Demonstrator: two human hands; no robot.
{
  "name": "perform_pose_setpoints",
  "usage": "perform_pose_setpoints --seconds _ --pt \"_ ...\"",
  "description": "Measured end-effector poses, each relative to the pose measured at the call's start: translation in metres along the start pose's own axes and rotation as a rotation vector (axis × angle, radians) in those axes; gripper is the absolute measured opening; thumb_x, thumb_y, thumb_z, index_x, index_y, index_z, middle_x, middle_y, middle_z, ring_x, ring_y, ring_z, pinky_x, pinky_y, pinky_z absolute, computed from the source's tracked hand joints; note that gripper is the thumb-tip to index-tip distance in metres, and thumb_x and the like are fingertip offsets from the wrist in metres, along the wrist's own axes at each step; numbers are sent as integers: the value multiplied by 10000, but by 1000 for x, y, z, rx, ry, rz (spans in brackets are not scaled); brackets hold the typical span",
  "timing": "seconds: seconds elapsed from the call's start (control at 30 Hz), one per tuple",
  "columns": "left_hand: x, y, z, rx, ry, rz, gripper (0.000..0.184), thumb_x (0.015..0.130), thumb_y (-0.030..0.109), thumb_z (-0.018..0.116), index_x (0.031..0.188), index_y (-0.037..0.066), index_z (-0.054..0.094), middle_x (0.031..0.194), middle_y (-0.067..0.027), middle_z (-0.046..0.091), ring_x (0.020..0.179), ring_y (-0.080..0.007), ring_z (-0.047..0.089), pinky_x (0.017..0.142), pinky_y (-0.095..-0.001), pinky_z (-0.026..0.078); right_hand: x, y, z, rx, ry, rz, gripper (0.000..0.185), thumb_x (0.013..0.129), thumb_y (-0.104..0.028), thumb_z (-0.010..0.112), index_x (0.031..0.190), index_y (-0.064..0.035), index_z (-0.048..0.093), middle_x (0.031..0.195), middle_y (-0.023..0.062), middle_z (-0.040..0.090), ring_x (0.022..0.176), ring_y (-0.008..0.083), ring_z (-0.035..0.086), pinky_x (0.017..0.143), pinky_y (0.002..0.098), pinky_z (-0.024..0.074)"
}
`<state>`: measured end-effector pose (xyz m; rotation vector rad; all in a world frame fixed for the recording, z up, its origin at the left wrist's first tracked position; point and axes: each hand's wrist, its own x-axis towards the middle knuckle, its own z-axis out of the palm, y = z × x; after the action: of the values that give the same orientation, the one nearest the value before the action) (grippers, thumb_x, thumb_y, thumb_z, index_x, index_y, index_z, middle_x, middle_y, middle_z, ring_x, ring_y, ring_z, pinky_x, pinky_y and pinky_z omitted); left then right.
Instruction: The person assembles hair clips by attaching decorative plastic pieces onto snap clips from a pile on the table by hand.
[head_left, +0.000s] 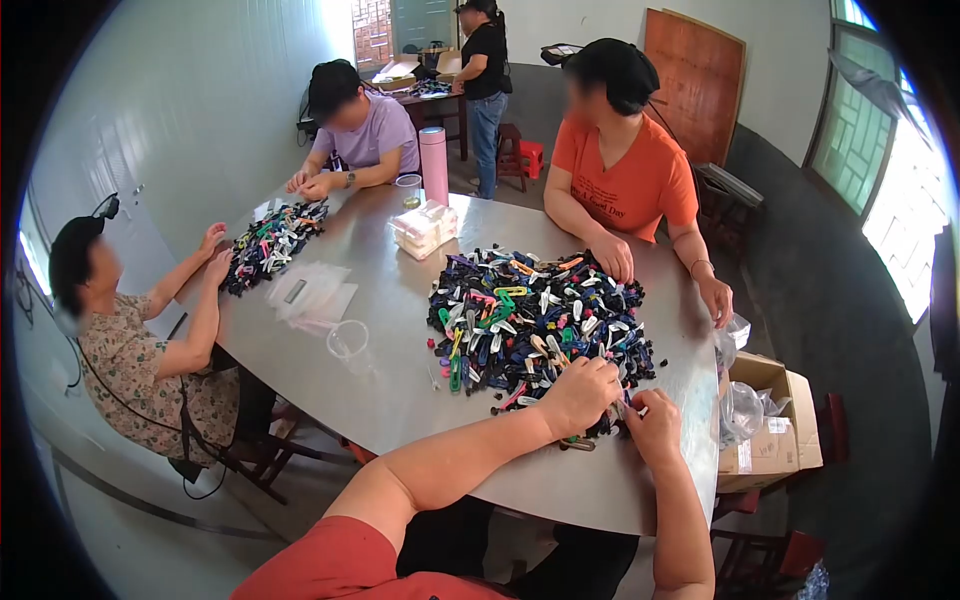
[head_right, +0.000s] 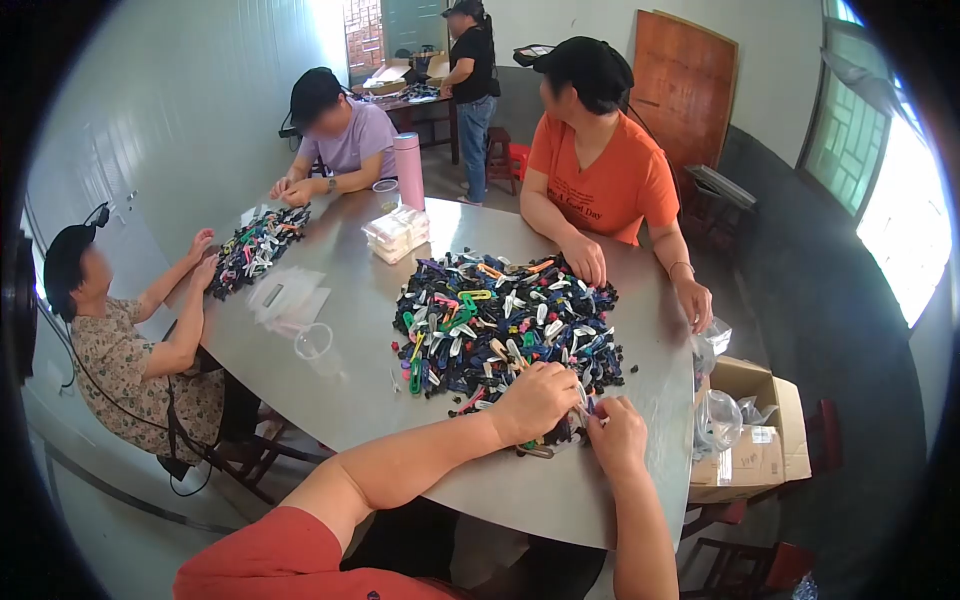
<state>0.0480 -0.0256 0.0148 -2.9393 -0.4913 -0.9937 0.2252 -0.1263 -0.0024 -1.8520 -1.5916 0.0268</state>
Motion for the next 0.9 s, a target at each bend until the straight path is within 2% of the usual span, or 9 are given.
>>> perform_pose_setpoints --seconds 0.07,0.2,0.27,0.43,0.53,0.63,0.7,0.9 --pt "1 1 -8 -119 98 -35 42 879 119 624 883 101 662 922 -59 609 894 -256 615 778 -394 492 -1 -1 -1 28 4 21 105 782 -99 725 873 -54 698 864 128 664 761 349 663 700 435 540" --pt "3 0 -8 -214 134 -62 23 899 98 636 897 78 626 890 -90 585 810 -296 622 708 -419 508 0 -8 -1 155 -6 47 97 801 -73 729 891 -42 712 858 128 671 703 314 657 663 404 533" --pt "2 3 -9 -361 147 -78 46 897 74 630 889 50 591 859 -120 557 771 -335 620 676 -440 514 -2 -13 0 204 -5 24 103 809 -69 730 908 -41 718 858 126 673 689 294 656 652 396 530" --pt "4 8 -16 -377 111 -79 42 904 56 600 871 36 584 854 -139 548 805 -349 623 700 -439 518 -1 -23 -5 260 2 -38 132 830 -56 731 961 -40 723 866 115 680 674 255 662 627 375 524" --pt "1 4 -10 -331 98 -63 41 904 49 582 869 30 589 877 -144 559 829 -345 630 720 -433 525 0 -38 -16 241 114 48 142 834 -42 733 975 -41 716 879 105 683 686 236 675 616 358 523" --pt "0 6 -3 -300 89 -48 42 894 55 579 868 25 593 899 -147 569 854 -339 637 751 -423 532 -1 -33 -16 245 126 -25 147 836 -25 732 980 -46 714 879 103 673 702 259 682 616 368 526" --pt "-1 9 -2 -282 89 -61 44 887 60 582 869 22 595 909 -148 574 865 -334 640 767 -419 535 -3 -22 -7 126 185 -247 117 843 -40 744 956 -53 718 861 105 657 705 290 676 615 391 527" --pt "-4 7 1 -247 59 -47 48 858 52 584 874 10 599 934 -159 579 883 -334 636 787 -408 532 -4 -29 -9 -13 197 -291 78 844 -67 757 912 -69 720 856 98 655 719 314 668 622 406 530"
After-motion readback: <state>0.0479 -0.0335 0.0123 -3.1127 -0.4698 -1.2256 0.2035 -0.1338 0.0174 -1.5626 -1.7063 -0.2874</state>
